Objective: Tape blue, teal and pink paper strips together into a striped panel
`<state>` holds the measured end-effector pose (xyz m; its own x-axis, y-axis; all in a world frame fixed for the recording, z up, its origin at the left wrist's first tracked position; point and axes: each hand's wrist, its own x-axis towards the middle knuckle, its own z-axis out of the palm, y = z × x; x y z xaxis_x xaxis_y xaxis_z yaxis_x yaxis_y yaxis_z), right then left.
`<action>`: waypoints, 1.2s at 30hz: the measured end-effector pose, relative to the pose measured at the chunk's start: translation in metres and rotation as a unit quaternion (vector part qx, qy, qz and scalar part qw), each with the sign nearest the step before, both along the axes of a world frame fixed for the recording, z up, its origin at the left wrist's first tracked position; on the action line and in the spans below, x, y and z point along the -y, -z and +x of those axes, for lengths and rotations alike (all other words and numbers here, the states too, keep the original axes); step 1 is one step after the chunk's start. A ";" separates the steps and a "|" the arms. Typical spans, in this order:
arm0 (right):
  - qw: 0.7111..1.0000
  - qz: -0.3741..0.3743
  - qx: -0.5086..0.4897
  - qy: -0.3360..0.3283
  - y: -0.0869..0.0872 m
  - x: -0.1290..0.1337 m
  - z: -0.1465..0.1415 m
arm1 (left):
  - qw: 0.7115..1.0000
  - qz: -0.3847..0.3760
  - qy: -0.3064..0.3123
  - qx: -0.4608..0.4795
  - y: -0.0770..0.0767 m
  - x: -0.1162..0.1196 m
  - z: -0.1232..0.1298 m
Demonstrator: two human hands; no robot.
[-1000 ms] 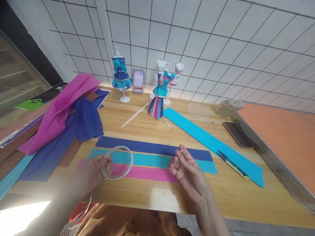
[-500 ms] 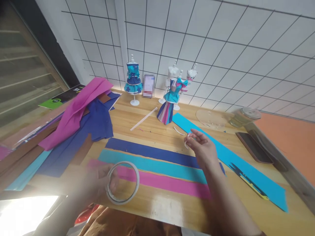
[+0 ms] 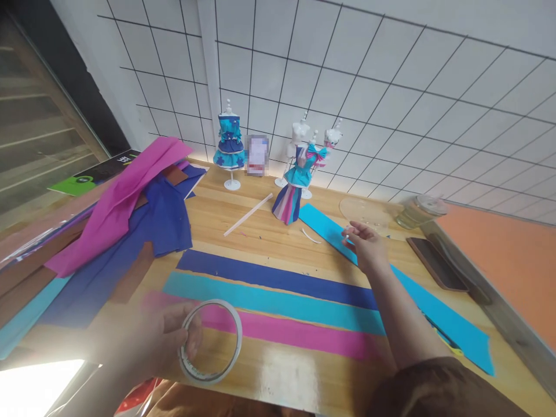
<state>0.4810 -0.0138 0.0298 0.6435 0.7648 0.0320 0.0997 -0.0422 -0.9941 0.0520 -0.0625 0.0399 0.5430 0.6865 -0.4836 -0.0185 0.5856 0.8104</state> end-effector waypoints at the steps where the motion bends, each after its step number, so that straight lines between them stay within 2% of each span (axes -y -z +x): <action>1: 1.000 -0.005 0.006 0.006 -0.001 0.003 0.005 | 1.000 -0.004 0.004 0.003 0.002 0.000 0.000; 5: 0.999 -0.042 0.033 -0.010 -0.001 0.013 0.000 | 1.000 -0.013 0.014 0.005 0.008 -0.001 -0.002; 9: 0.992 -0.059 0.047 -0.098 0.005 0.011 -0.041 | 1.000 -0.010 0.016 -0.010 0.010 -0.002 -0.002; 14: 0.974 -0.022 0.049 -0.219 0.008 -0.014 -0.101 | 0.999 0.013 0.001 -0.035 0.007 -0.002 0.000; 18: 0.960 0.020 0.062 -0.271 0.011 -0.047 -0.131 | 0.999 -0.006 -0.006 -0.046 0.004 -0.002 0.001; 22: 0.953 0.040 0.074 -0.292 0.017 -0.079 -0.149 | 1.000 -0.010 -0.005 -0.028 0.006 -0.002 0.000; 28: 0.946 0.061 0.113 -0.297 0.035 -0.115 -0.167 | 0.998 0.008 0.021 0.059 0.020 -0.004 -0.005; 33: 0.934 0.068 0.192 -0.295 0.055 -0.126 -0.170 | 0.997 -0.001 0.036 0.070 0.028 -0.005 -0.007; 36: 0.920 0.075 0.251 -0.292 0.060 -0.124 -0.167 | 0.997 0.001 0.036 0.075 0.028 -0.004 -0.007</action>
